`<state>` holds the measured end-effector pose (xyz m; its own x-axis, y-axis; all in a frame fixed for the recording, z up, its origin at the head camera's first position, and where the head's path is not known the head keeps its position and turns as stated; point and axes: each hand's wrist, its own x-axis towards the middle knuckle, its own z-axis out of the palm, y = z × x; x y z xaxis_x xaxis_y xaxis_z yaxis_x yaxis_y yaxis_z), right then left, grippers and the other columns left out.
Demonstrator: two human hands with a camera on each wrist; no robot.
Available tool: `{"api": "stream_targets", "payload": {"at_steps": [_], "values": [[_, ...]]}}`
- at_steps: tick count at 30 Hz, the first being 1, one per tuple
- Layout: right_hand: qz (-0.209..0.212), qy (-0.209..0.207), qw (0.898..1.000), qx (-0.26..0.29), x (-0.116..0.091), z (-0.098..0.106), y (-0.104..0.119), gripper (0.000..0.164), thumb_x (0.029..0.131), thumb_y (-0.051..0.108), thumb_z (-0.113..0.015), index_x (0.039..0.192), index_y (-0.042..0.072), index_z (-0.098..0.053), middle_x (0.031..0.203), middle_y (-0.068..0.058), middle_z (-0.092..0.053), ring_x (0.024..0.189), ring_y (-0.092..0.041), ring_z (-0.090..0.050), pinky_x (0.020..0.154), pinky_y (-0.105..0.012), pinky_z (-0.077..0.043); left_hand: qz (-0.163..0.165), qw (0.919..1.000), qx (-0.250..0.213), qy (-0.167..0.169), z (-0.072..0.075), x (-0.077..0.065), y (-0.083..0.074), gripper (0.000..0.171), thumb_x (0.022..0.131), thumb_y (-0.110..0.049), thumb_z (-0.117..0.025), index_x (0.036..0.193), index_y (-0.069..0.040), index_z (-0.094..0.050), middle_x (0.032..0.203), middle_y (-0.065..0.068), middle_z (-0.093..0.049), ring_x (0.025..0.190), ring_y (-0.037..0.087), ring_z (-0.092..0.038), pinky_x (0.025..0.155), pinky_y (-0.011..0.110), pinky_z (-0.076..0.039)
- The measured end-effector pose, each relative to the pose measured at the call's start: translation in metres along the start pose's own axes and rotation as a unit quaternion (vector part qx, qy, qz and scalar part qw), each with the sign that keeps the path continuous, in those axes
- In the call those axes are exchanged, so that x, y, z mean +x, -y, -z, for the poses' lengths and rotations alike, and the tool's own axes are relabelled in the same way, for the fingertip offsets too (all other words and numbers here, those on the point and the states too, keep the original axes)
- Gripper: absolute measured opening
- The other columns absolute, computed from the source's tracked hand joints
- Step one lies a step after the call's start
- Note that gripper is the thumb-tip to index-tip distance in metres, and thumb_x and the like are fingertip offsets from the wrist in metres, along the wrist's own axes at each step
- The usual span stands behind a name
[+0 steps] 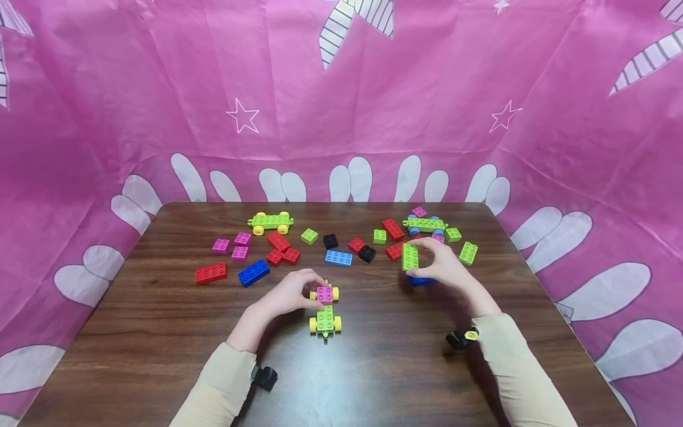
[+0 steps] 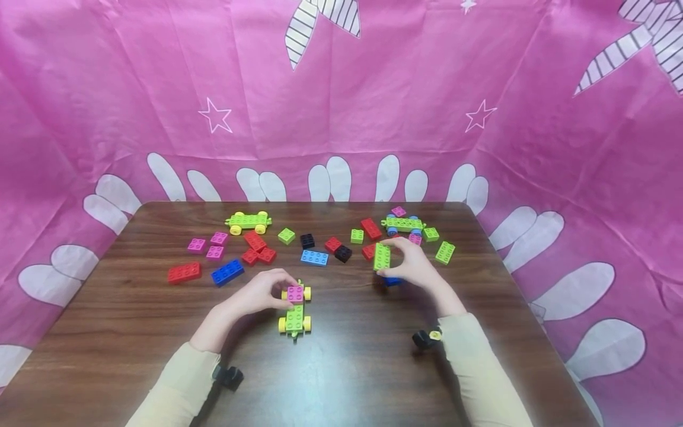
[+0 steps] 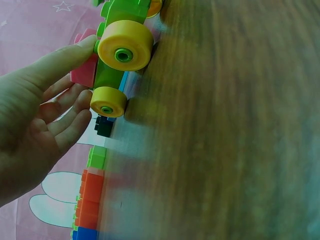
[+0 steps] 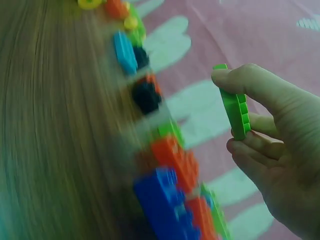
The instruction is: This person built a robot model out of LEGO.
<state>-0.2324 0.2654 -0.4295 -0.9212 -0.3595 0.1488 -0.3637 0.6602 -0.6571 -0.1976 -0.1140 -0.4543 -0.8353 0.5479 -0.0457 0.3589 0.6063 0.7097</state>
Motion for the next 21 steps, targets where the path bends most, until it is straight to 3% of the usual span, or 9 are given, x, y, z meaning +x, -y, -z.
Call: {"api": "stream_targets", "payload": {"at_steps": [10, 17, 21], "values": [[0.032, -0.002, 0.999, 0.042, 0.022, -0.032, 0.036, 0.064, 0.073, 0.019, -0.086, 0.129, 0.004, -0.059, 0.128, -0.016, -0.061, 0.117, -0.035, -0.058, 0.098, -0.054, -0.049, -0.003, 0.9999, 0.01, -0.002, -0.001, -0.002, -0.001, 0.041, 0.078, -0.025, -0.083, 0.114, -0.013, -0.068, 0.104, 0.0, -0.065, 0.095, 0.014, -0.059, 0.085, 0.033, -0.054], [0.019, 0.031, 0.997, 0.065, 0.03, -0.053, 0.063, 0.066, 0.072, 0.027, -0.086, 0.13, 0.012, -0.059, 0.13, -0.008, -0.061, 0.122, -0.029, -0.054, 0.103, -0.055, -0.045, -0.02, 0.9995, 0.021, -0.01, 0.001, -0.003, -0.003, 0.042, 0.077, -0.027, -0.084, 0.114, -0.012, -0.069, 0.104, 0.0, -0.067, 0.093, 0.013, -0.06, 0.084, 0.032, -0.054], [0.036, 0.05, 0.995, 0.073, 0.032, -0.066, 0.075, 0.065, 0.072, 0.027, -0.085, 0.13, 0.01, -0.059, 0.129, -0.009, -0.061, 0.12, -0.029, -0.056, 0.102, -0.053, -0.047, -0.02, 0.9995, 0.019, -0.017, 0.002, -0.004, -0.002, 0.047, 0.075, -0.031, -0.085, 0.115, -0.013, -0.068, 0.106, -0.001, -0.067, 0.095, 0.013, -0.061, 0.084, 0.032, -0.054]]}}
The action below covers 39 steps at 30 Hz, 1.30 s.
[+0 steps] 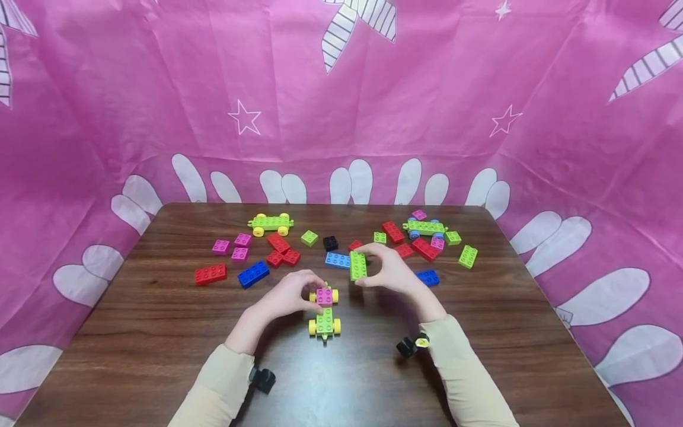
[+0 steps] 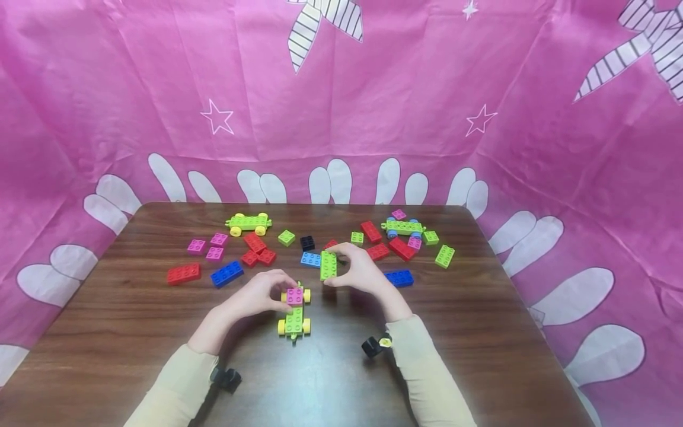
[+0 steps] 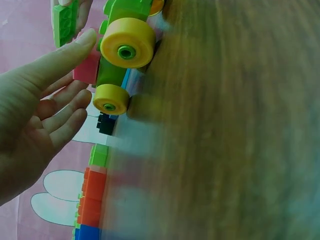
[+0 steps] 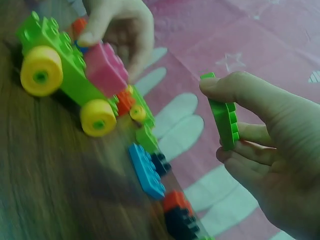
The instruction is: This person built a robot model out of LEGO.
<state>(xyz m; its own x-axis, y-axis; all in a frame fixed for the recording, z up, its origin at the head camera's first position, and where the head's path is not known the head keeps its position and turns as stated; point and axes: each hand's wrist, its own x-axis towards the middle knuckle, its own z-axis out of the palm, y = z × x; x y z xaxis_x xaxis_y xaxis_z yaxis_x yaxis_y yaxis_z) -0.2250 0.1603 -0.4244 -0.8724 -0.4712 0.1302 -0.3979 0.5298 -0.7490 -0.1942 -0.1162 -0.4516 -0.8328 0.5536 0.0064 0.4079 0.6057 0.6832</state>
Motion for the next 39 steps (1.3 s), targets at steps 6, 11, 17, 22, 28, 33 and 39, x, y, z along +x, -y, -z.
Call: {"api": "stream_targets", "payload": {"at_steps": [6, 11, 17, 22, 28, 33, 39], "values": [[0.002, 0.009, 1.0, 0.007, 0.002, -0.014, 0.015, 0.064, 0.072, 0.027, -0.085, 0.129, 0.012, -0.059, 0.129, -0.006, -0.061, 0.121, -0.027, -0.056, 0.102, -0.053, -0.046, 0.016, 0.9998, -0.01, -0.005, 0.007, -0.003, 0.0, 0.058, 0.069, -0.034, -0.089, 0.118, -0.011, -0.067, 0.11, 0.0, -0.067, 0.1, 0.017, -0.063, 0.089, 0.037, -0.055], [-0.003, 0.024, 1.0, 0.0, 0.002, -0.022, 0.025, 0.066, 0.071, 0.026, -0.085, 0.131, 0.014, -0.058, 0.13, -0.003, -0.061, 0.121, -0.026, -0.055, 0.102, -0.055, -0.045, 0.03, 0.9996, -0.004, 0.003, 0.012, -0.007, -0.001, 0.068, 0.065, -0.034, -0.091, 0.122, -0.009, -0.064, 0.117, 0.003, -0.066, 0.108, 0.021, -0.063, 0.095, 0.042, -0.053], [0.026, 0.052, 0.998, -0.017, 0.004, -0.035, 0.03, 0.067, 0.072, 0.025, -0.085, 0.131, 0.01, -0.058, 0.129, -0.007, -0.062, 0.12, -0.026, -0.056, 0.103, -0.051, -0.046, 0.03, 0.999, 0.025, 0.023, 0.013, -0.009, -0.003, 0.074, 0.062, -0.038, -0.092, 0.121, -0.006, -0.063, 0.117, 0.005, -0.065, 0.11, 0.024, -0.061, 0.098, 0.045, -0.05], [0.041, 0.073, 0.996, -0.035, 0.005, -0.045, 0.033, 0.065, 0.073, 0.026, -0.085, 0.13, 0.01, -0.06, 0.13, -0.007, -0.062, 0.123, -0.024, -0.055, 0.104, -0.049, -0.045, 0.037, 0.9978, 0.033, 0.044, 0.012, -0.009, -0.002, 0.077, 0.061, -0.039, -0.093, 0.122, -0.005, -0.06, 0.118, 0.006, -0.063, 0.109, 0.023, -0.059, 0.098, 0.045, -0.05], [0.045, 0.083, 0.994, -0.05, 0.005, -0.054, 0.035, 0.061, 0.072, 0.025, -0.086, 0.126, 0.009, -0.062, 0.126, -0.006, -0.063, 0.118, -0.021, -0.057, 0.102, -0.046, -0.047, 0.044, 0.9971, 0.027, 0.057, 0.012, -0.009, -0.002, 0.078, 0.061, -0.037, -0.093, 0.122, -0.004, -0.058, 0.115, 0.007, -0.062, 0.104, 0.022, -0.058, 0.094, 0.044, -0.051], [0.03, 0.089, 0.995, -0.04, 0.004, -0.056, 0.037, 0.061, 0.071, 0.025, -0.086, 0.125, 0.009, -0.063, 0.127, -0.006, -0.063, 0.12, -0.022, -0.056, 0.103, -0.046, -0.046, 0.045, 0.9966, 0.031, 0.062, 0.011, -0.008, -0.003, 0.078, 0.061, -0.036, -0.093, 0.122, -0.003, -0.057, 0.114, 0.008, -0.062, 0.104, 0.022, -0.058, 0.094, 0.044, -0.052], [0.026, 0.094, 0.995, -0.035, 0.004, -0.061, 0.036, 0.06, 0.07, 0.026, -0.087, 0.123, 0.009, -0.064, 0.124, -0.005, -0.064, 0.118, -0.022, -0.056, 0.104, -0.047, -0.045, 0.049, 0.9966, 0.027, 0.06, 0.01, -0.009, -0.004, 0.079, 0.061, -0.035, -0.093, 0.123, -0.002, -0.057, 0.116, 0.009, -0.062, 0.106, 0.024, -0.058, 0.096, 0.045, -0.051]]}}
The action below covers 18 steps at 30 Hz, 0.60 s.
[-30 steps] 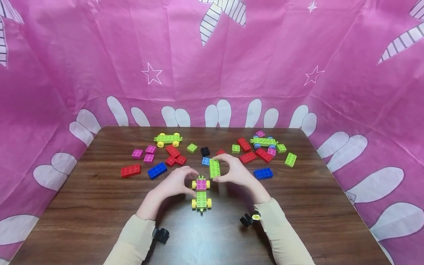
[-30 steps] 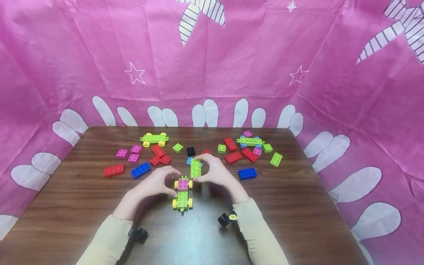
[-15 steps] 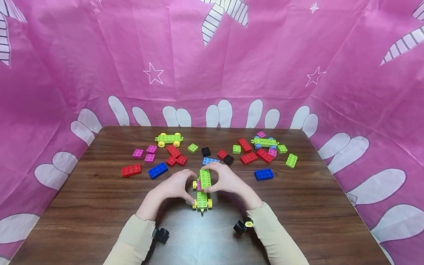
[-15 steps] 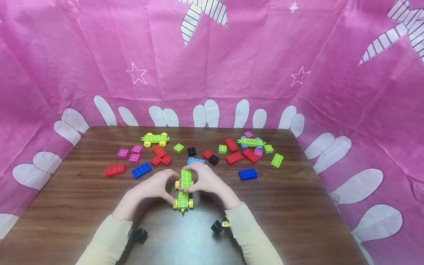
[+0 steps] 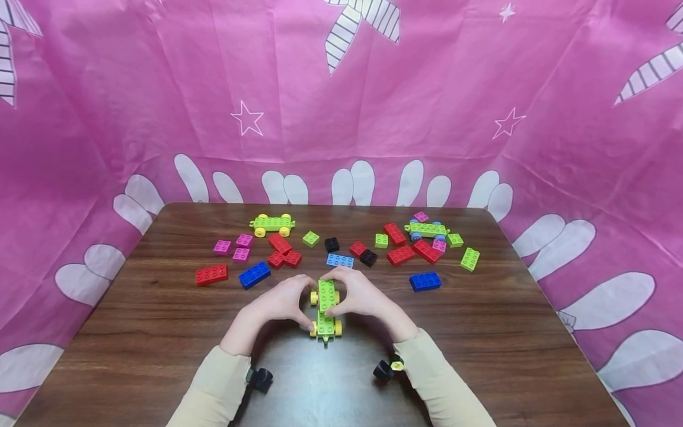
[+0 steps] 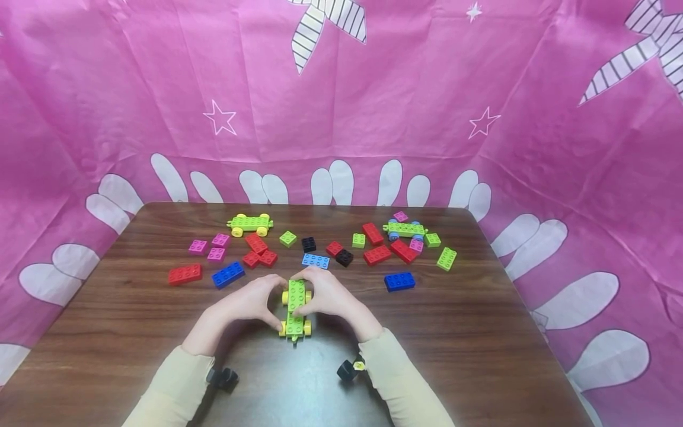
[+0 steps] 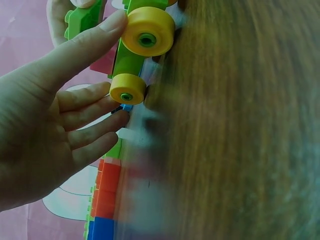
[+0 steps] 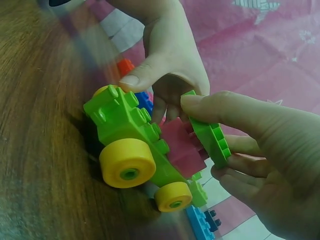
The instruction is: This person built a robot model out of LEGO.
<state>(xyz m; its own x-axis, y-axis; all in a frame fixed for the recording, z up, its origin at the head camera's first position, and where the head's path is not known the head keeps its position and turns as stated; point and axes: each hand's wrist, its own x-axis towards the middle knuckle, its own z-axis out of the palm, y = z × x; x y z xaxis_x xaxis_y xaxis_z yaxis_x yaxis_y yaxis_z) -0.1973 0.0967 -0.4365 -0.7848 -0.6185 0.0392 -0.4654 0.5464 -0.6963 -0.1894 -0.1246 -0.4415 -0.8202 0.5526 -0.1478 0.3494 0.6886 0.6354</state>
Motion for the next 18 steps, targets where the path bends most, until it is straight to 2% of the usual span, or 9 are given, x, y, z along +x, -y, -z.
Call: {"api": "stream_targets", "payload": {"at_steps": [18], "values": [[-0.007, 0.009, 1.0, -0.012, 0.0008, -0.003, 0.0003, 0.06, 0.07, 0.029, -0.087, 0.123, 0.01, -0.065, 0.122, -0.004, -0.065, 0.111, -0.02, -0.058, 0.099, -0.043, -0.049, 0.007, 0.9998, -0.012, 0.011, 0.0004, 0.0017, 0.0041, 0.079, 0.063, -0.036, -0.092, 0.125, -0.003, -0.057, 0.115, 0.008, -0.061, 0.107, 0.023, -0.058, 0.096, 0.045, -0.051]]}}
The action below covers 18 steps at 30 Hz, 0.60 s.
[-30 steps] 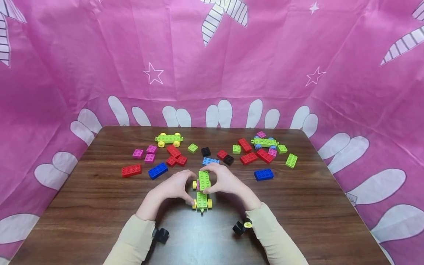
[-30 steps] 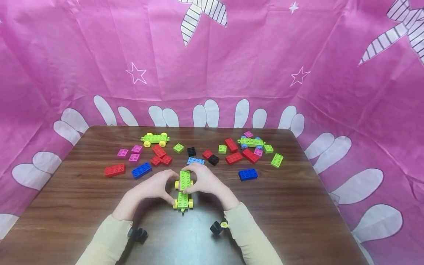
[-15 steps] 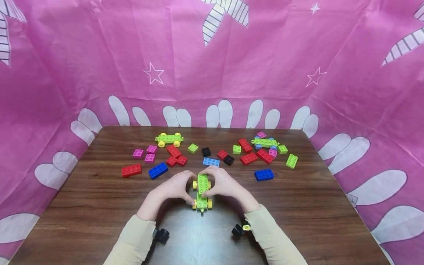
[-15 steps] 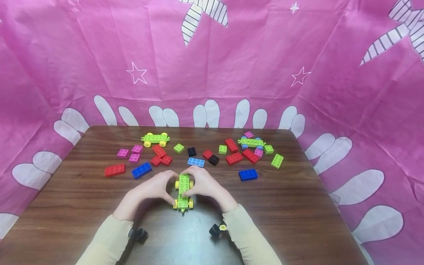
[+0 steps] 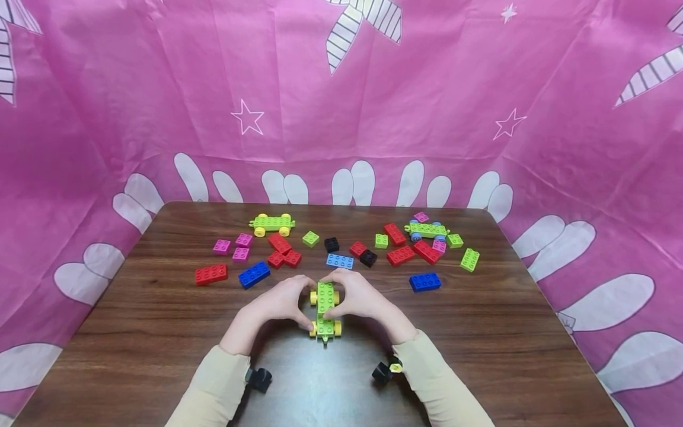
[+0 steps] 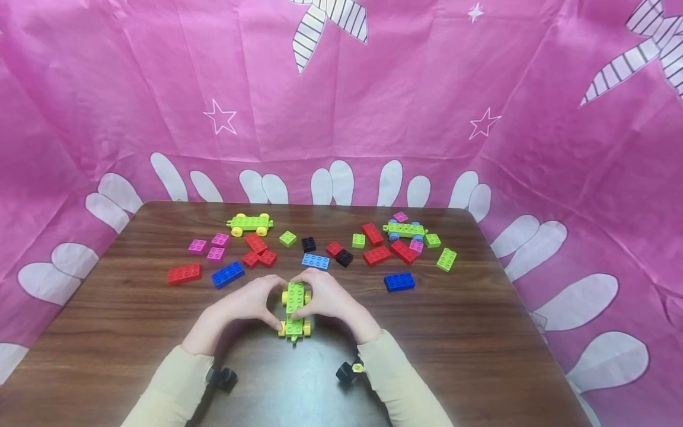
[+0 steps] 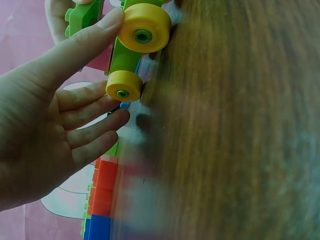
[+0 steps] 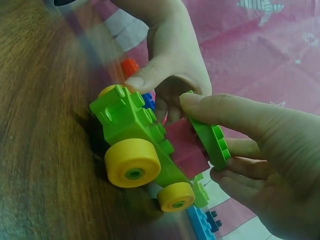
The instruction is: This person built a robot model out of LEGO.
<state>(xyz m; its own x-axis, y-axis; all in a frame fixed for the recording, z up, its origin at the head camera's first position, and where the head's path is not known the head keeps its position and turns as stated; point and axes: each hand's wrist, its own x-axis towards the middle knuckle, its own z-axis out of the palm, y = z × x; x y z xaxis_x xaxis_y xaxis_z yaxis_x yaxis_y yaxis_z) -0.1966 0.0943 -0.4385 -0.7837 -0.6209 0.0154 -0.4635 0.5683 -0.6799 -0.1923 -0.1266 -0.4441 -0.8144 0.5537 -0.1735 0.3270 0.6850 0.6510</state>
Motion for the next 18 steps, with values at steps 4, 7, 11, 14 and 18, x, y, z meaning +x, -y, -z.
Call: {"api": "stream_targets", "payload": {"at_steps": [4, 7, 11, 14, 18], "values": [[-0.005, 0.001, 1.0, 0.002, -0.001, 0.0006, 0.0003, 0.06, 0.071, 0.029, -0.087, 0.123, 0.009, -0.065, 0.123, -0.005, -0.064, 0.114, -0.021, -0.057, 0.1, -0.045, -0.048, 0.003, 1.0, -0.006, 0.001, -0.0006, -0.0001, 0.0002, 0.079, 0.063, -0.036, -0.092, 0.125, -0.003, -0.056, 0.116, 0.008, -0.061, 0.107, 0.023, -0.058, 0.096, 0.045, -0.051], [-0.006, 0.002, 1.0, 0.004, -0.001, 0.0003, 0.0004, 0.06, 0.071, 0.03, -0.087, 0.124, 0.009, -0.065, 0.124, -0.006, -0.064, 0.114, -0.021, -0.057, 0.1, -0.046, -0.048, 0.002, 1.0, -0.005, 0.001, -0.0014, 0.0006, 0.001, 0.08, 0.063, -0.036, -0.093, 0.125, -0.003, -0.056, 0.116, 0.008, -0.061, 0.107, 0.023, -0.058, 0.096, 0.045, -0.051], [-0.006, 0.0, 1.0, 0.002, -0.0002, -0.001, -0.0003, 0.061, 0.072, 0.031, -0.087, 0.125, 0.01, -0.065, 0.124, -0.006, -0.063, 0.113, -0.021, -0.056, 0.1, -0.045, -0.047, 0.005, 1.0, -0.004, 0.001, -0.002, 0.0012, 0.0014, 0.08, 0.063, -0.036, -0.093, 0.126, -0.003, -0.056, 0.115, 0.008, -0.061, 0.106, 0.022, -0.058, 0.096, 0.045, -0.051], [-0.006, -0.005, 1.0, -0.008, 0.0004, -0.0018, -0.0009, 0.063, 0.071, 0.031, -0.087, 0.125, 0.009, -0.064, 0.125, -0.006, -0.063, 0.115, -0.022, -0.056, 0.101, -0.046, -0.047, 0.008, 1.0, -0.004, 0.0, -0.002, 0.0013, 0.0016, 0.08, 0.063, -0.036, -0.093, 0.126, -0.003, -0.056, 0.115, 0.008, -0.062, 0.106, 0.022, -0.058, 0.096, 0.045, -0.05], [-0.007, -0.009, 1.0, -0.019, 0.0004, -0.0019, -0.0005, 0.065, 0.071, 0.032, -0.088, 0.126, 0.007, -0.063, 0.127, -0.007, -0.063, 0.119, -0.024, -0.056, 0.102, -0.047, -0.047, 0.008, 1.0, -0.003, -0.001, -0.0027, 0.0015, 0.0028, 0.08, 0.063, -0.036, -0.093, 0.126, -0.003, -0.056, 0.116, 0.008, -0.062, 0.106, 0.022, -0.058, 0.095, 0.045, -0.051]]}}
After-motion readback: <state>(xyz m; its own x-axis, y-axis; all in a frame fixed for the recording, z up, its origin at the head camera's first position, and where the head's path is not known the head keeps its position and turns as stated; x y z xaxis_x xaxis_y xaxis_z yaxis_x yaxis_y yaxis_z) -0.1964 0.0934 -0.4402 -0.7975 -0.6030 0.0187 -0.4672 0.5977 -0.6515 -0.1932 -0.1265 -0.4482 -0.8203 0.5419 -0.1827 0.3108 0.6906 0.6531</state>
